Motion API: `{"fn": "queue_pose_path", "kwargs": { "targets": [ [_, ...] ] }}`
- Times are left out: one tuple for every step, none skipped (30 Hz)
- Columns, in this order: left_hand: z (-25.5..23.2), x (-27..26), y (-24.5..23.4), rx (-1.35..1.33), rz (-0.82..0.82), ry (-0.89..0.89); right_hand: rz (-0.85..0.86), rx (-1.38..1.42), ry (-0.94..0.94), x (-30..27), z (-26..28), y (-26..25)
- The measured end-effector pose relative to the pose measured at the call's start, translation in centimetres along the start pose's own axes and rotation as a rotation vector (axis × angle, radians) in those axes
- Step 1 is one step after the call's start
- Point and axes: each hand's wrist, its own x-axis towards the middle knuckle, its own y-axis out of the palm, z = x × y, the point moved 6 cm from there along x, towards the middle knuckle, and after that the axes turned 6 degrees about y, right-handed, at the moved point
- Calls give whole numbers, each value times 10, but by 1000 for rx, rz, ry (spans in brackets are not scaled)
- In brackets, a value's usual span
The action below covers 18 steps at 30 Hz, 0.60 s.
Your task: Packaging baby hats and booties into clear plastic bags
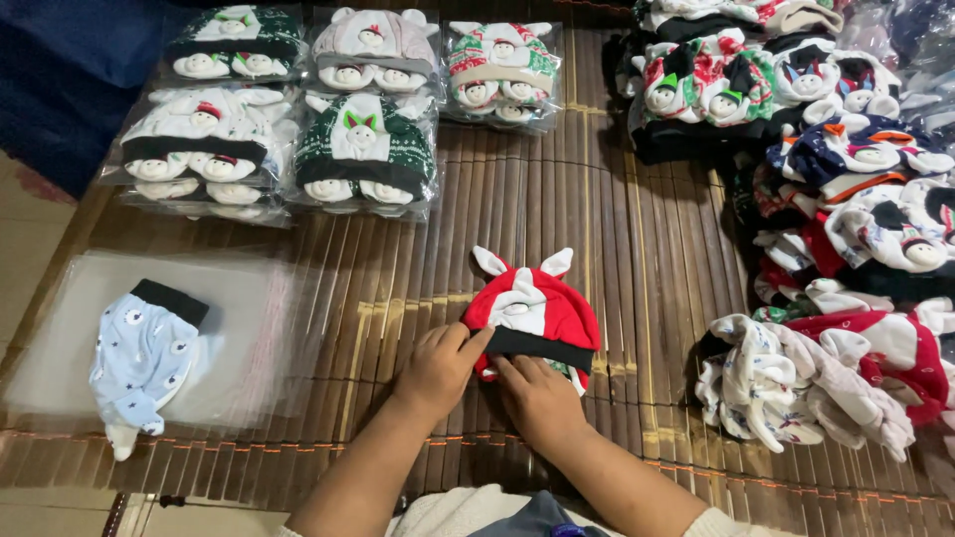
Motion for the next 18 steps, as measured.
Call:
{"fn": "queue_pose_path", "kwargs": {
  "targets": [
    [-3,1,-1,0,-1,0,0,-1,-1,0,-1,3],
    [-5,1,-4,-19,-23,-18,10,-55,-27,0,0,8],
    [-6,2,-7,-37,-46,-35,21,-110,-53,0,1,13],
    [-7,1,-7,-37,-47,-36,22,-111,-54,2,1,14],
    [-8,1,-7,-27,-60,-30,13,-134,-55,3,2,14],
    [-9,0,-8,-16,-74,-23,4,-157,-55,4,3,14],
    [-7,-4,-2,-16,-75,-23,4,-158,-55,5,4,12],
    [-2,-8,5,-5,-55,-65,-24,-144,-26,7,4,8],
    [3,-12,11,6,-35,-105,-53,-131,4,10,3,4],
    [2,-13,11,6,-35,-108,-51,-131,3,10,3,5],
    [2,-14,15,1,19,-109,-17,-135,37,11,0,7],
    [1,-17,18,-4,74,-114,19,-139,69,11,-3,9],
    [2,-18,20,-4,74,-119,23,-137,66,6,-14,29],
    [1,-18,21,29,58,-72,24,-242,72,1,-25,49],
    [-1,-18,22,62,42,-25,25,-346,77,-4,-37,69],
    [0,-18,23,61,42,-24,25,-347,79,-5,-37,73],
    [0,-18,22,65,31,-13,21,-361,76,-5,-37,77],
    [0,-18,22,70,20,-4,18,-373,72,-6,-37,80]
  ]
}}
